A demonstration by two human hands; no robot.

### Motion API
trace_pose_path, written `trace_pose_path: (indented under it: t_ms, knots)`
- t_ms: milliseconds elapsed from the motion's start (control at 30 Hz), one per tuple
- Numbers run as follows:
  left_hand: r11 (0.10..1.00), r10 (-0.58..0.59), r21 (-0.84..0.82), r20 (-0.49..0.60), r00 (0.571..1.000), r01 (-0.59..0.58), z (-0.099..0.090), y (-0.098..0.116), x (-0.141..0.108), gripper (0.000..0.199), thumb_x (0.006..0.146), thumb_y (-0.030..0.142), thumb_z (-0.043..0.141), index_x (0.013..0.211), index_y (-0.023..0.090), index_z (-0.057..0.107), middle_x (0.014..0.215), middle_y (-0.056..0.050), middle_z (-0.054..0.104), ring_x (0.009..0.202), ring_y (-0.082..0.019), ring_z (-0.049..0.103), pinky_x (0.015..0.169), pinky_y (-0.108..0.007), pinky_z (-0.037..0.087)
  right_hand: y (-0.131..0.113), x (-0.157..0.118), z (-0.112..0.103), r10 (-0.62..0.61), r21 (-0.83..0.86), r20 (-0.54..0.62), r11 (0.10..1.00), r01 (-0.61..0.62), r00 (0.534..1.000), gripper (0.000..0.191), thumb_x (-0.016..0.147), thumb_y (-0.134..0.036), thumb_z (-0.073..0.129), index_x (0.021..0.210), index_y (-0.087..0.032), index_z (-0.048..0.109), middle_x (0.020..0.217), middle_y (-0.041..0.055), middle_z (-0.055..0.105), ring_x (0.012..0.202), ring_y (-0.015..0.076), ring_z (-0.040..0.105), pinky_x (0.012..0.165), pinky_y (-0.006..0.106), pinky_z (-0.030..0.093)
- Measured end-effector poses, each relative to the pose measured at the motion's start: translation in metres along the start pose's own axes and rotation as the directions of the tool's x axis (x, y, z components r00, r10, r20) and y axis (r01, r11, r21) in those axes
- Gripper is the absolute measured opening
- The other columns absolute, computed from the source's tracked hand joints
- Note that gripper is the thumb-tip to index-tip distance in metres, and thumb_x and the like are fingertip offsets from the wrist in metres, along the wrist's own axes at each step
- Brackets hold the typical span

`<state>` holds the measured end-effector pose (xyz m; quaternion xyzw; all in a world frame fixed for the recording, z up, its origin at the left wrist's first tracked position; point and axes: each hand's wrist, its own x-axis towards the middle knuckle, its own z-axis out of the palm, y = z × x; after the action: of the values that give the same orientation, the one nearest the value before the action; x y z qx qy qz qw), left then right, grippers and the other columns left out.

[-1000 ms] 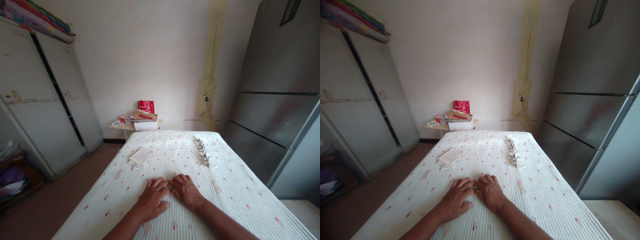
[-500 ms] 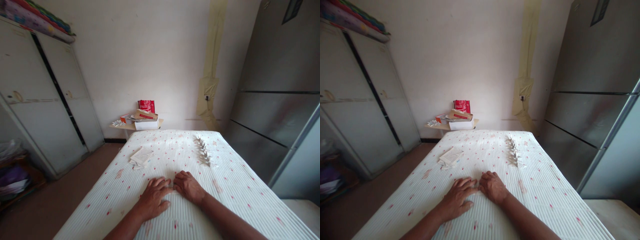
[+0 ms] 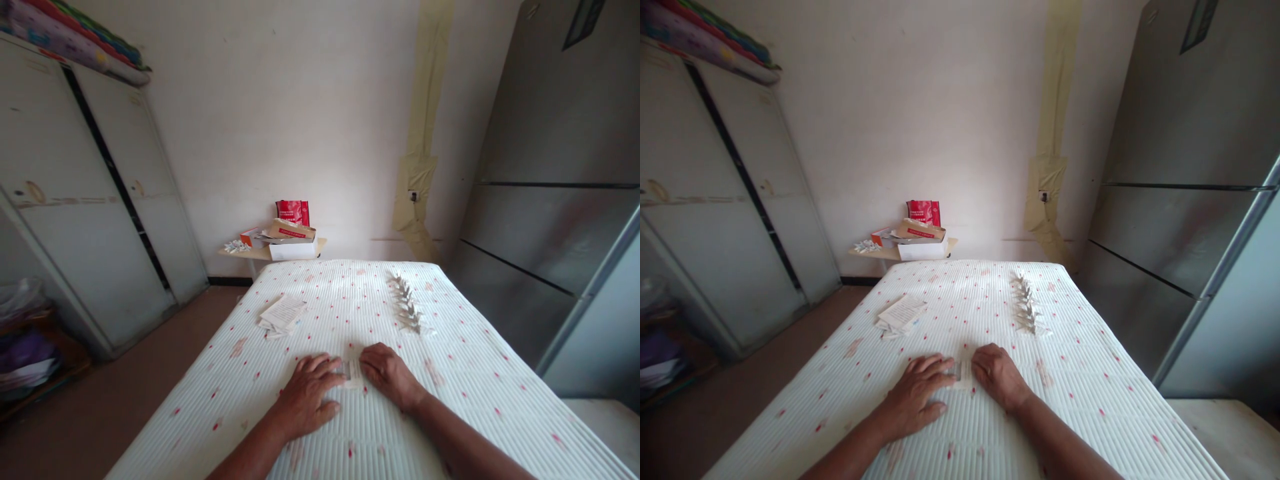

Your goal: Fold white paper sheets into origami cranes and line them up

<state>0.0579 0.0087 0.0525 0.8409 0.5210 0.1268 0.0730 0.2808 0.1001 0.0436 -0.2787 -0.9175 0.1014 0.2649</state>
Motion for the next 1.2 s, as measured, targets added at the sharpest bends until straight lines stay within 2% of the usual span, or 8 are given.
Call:
trace_pose_path:
  t_ms: [100,200,300,667,867,1000,1100,1200]
  knots:
    - [0.999,-0.005,-0.034,-0.018,1.000,0.004,-0.001,0.000,0.002,0.051,0.071,0.035,0.060,0.121,0.034,0.047,0.136,0.003,0.043,0.125,-0.026,0.032,0.102,-0.046,0.024,0.004,0.000,0.001,0.095,0.198,-0.038,0.977,-0.085,0.995,0.032,0.077,-0.012,0.048,0.106,-0.016,0.059,0.107,0.0098,0.061,0.101,0.0195,0.054,0.087,0.034,0.043]
    - [0.998,-0.018,-0.057,-0.078,0.997,0.013,0.001,0.001,0.007,0.054,0.070,0.033,0.062,0.121,0.030,0.048,0.131,0.000,0.048,0.121,-0.025,0.037,0.102,-0.043,0.026,0.003,0.001,0.001,0.014,0.250,0.018,0.968,-0.018,1.000,0.055,0.062,-0.006,0.050,0.116,-0.019,0.056,0.120,0.0086,0.056,0.109,0.0222,0.049,0.092,0.039,0.039]
    - [0.998,-0.023,-0.069,-0.161,0.987,0.012,0.005,0.004,0.013,0.052,0.070,0.027,0.061,0.120,0.027,0.049,0.122,-0.001,0.056,0.114,-0.022,0.043,0.099,-0.040,0.030,-0.001,0.003,0.000,-0.056,0.218,0.085,0.975,0.036,0.995,0.063,0.056,-0.005,0.050,0.117,-0.022,0.056,0.120,0.0061,0.057,0.109,0.0243,0.049,0.091,0.042,0.038]
    - [0.998,0.054,-0.021,-0.308,0.950,-0.064,0.009,0.011,0.023,0.022,0.081,0.016,0.048,0.096,0.023,0.062,0.101,-0.004,0.065,0.097,-0.019,0.053,0.089,-0.038,0.035,-0.003,0.004,0.000,-0.027,0.262,0.072,0.965,0.007,0.997,0.057,0.056,-0.005,0.051,0.110,-0.022,0.059,0.108,0.0043,0.063,0.098,0.0228,0.054,0.089,0.037,0.036]
    - [0.998,-0.023,-0.067,-0.344,0.939,0.000,0.013,0.009,0.031,0.023,0.084,0.015,0.037,0.084,0.020,0.060,0.079,-0.002,0.064,0.080,-0.016,0.057,0.090,-0.038,0.034,-0.001,0.007,0.008,0.068,0.361,-0.028,0.931,-0.054,0.997,0.042,0.062,-0.010,0.059,0.102,-0.021,0.062,0.099,0.0062,0.064,0.094,0.0218,0.056,0.085,0.034,0.039]
    - [0.980,-0.165,-0.169,-0.405,0.899,0.104,0.022,0.006,0.041,0.029,0.086,0.022,0.033,0.073,0.018,0.058,0.067,-0.002,0.059,0.070,-0.016,0.054,0.075,-0.030,0.038,-0.002,0.016,0.015,0.267,0.555,-0.043,0.808,-0.199,0.963,0.012,0.074,-0.024,0.055,0.078,-0.017,0.064,0.074,0.0033,0.061,0.071,0.0161,0.055,0.065,0.026,0.042]
    - [0.899,-0.363,-0.382,-0.380,0.851,0.213,0.027,0.006,0.049,0.032,0.087,0.028,0.032,0.067,0.017,0.054,0.056,0.002,0.049,0.056,-0.012,0.048,0.054,-0.022,0.032,-0.005,0.021,0.019,0.380,0.699,0.057,0.645,-0.309,0.923,0.015,0.075,-0.028,0.055,0.068,-0.016,0.059,0.058,-0.0024,0.052,0.056,0.0108,0.047,0.052,0.021,0.035]
    - [0.805,-0.453,-0.551,-0.330,0.828,0.221,0.029,0.007,0.055,0.024,0.082,0.033,0.040,0.068,0.017,0.053,0.052,0.005,0.041,0.051,-0.010,0.042,0.049,-0.020,0.026,-0.008,0.022,0.020,0.418,0.764,0.096,0.550,-0.336,0.903,0.017,0.073,-0.031,0.058,0.067,-0.015,0.058,0.056,-0.0042,0.049,0.052,0.0089,0.042,0.050,0.020,0.032]
